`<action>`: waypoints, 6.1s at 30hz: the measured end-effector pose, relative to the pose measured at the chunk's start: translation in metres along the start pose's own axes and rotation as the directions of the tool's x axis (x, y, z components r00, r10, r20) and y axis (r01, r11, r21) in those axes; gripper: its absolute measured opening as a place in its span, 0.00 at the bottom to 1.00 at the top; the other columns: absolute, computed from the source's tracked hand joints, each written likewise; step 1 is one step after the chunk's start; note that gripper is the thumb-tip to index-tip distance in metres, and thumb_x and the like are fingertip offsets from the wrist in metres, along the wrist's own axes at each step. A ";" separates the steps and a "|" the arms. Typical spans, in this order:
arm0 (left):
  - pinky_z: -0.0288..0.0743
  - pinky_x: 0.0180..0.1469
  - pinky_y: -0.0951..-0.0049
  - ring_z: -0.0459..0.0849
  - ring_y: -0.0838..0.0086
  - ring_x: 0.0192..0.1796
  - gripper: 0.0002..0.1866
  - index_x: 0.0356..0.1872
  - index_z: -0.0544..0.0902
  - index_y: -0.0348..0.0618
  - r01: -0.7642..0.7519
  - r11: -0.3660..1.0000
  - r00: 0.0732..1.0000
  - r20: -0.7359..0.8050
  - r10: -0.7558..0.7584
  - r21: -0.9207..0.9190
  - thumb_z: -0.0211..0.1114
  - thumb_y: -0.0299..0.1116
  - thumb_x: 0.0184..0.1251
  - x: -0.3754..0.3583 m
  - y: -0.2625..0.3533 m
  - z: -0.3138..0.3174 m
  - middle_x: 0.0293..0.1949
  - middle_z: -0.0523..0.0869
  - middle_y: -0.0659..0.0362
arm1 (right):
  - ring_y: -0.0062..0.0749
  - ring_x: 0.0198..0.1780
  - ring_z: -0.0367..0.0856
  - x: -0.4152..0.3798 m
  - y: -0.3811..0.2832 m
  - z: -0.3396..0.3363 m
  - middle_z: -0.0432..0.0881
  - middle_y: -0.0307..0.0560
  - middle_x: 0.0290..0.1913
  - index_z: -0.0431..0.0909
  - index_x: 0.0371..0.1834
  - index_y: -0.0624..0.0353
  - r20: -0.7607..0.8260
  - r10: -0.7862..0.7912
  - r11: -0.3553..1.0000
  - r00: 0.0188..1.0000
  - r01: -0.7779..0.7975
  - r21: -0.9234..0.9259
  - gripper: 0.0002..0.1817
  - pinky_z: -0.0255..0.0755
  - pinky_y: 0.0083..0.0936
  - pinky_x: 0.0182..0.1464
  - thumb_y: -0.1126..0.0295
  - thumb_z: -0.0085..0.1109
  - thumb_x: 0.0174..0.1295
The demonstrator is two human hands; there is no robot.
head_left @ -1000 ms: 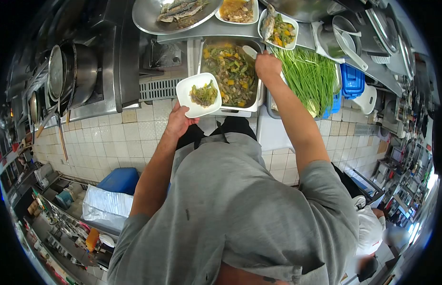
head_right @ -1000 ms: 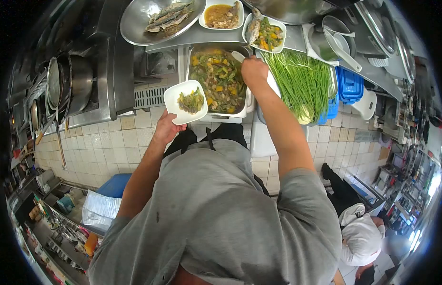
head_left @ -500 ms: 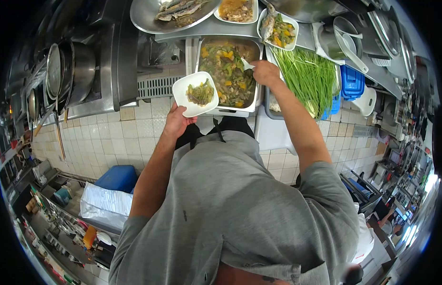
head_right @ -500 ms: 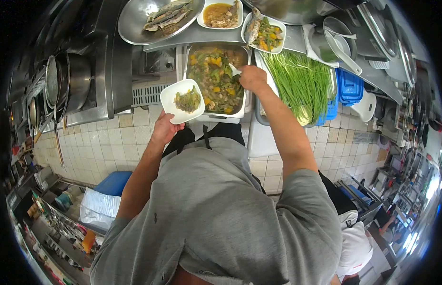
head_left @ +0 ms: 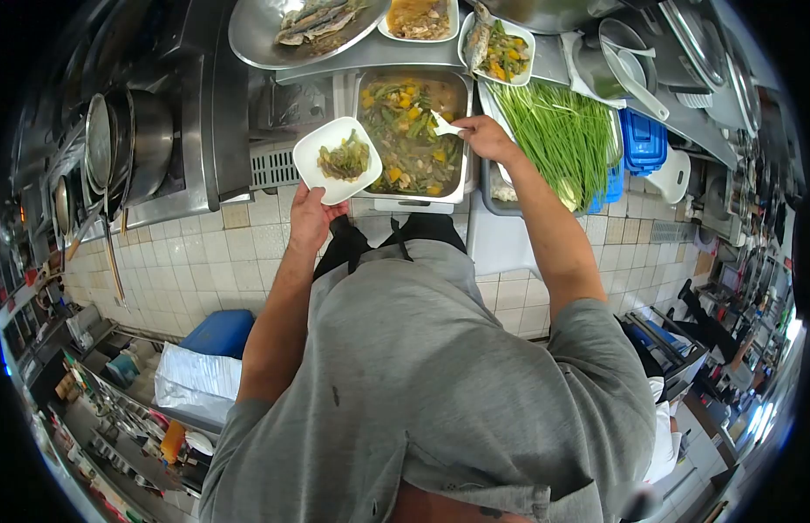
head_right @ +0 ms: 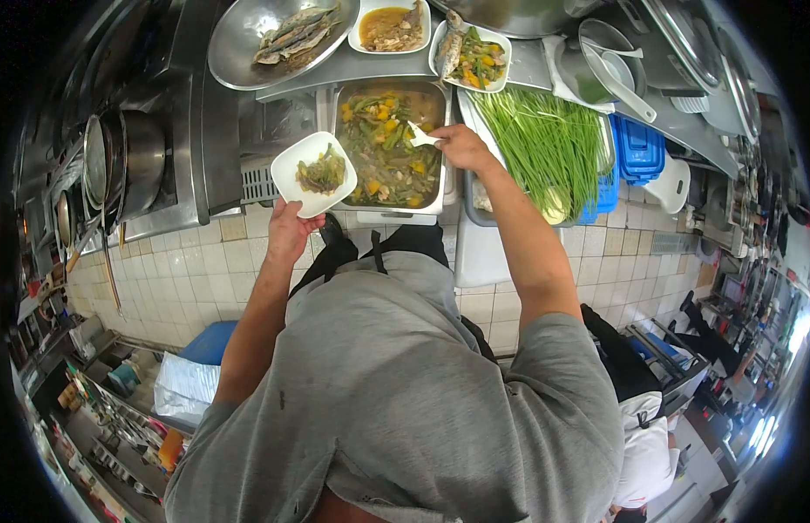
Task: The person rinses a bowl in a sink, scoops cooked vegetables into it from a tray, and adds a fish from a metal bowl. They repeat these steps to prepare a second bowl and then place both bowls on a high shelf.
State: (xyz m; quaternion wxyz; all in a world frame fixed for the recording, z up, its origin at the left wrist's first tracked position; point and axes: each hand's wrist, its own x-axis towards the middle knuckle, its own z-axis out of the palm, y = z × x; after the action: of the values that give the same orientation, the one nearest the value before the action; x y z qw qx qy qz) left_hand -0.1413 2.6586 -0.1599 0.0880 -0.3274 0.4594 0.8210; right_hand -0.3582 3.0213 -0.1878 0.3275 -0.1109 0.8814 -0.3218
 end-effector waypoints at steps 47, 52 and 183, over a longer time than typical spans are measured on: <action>0.86 0.52 0.49 0.90 0.60 0.43 0.22 0.69 0.70 0.52 -0.034 0.958 0.999 -0.045 0.022 -0.283 0.55 0.30 0.75 0.011 -0.036 -0.013 0.51 0.88 0.52 | 0.42 0.59 0.88 0.028 -0.066 -0.012 0.88 0.48 0.57 0.88 0.54 0.52 -0.385 -0.006 0.654 0.923 -0.287 -0.700 0.16 0.80 0.46 0.57 0.67 0.50 0.73; 0.84 0.54 0.45 0.89 0.61 0.44 0.22 0.68 0.70 0.54 -0.009 0.948 0.999 -0.041 -0.004 -0.318 0.55 0.30 0.76 0.016 -0.041 -0.002 0.51 0.88 0.53 | 0.38 0.64 0.84 0.060 -0.063 0.005 0.88 0.44 0.58 0.88 0.56 0.47 -0.333 -0.059 0.594 0.941 -0.235 -0.769 0.18 0.73 0.48 0.64 0.65 0.48 0.75; 0.87 0.55 0.51 0.92 0.58 0.49 0.23 0.70 0.70 0.46 -0.047 0.976 0.999 -0.016 0.045 -0.213 0.54 0.26 0.76 0.004 -0.011 -0.027 0.56 0.87 0.49 | 0.49 0.51 0.88 -0.085 -0.032 0.068 0.89 0.49 0.55 0.89 0.57 0.43 -0.443 0.099 0.987 0.891 -0.143 -0.066 0.16 0.81 0.40 0.56 0.59 0.66 0.68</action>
State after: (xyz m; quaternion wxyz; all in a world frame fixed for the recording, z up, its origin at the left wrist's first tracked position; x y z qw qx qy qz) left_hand -0.1273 2.6427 -0.1803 0.0309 -0.3286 0.3767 0.8655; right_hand -0.2494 2.9979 -0.1641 0.1345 0.0037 0.9522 -0.2742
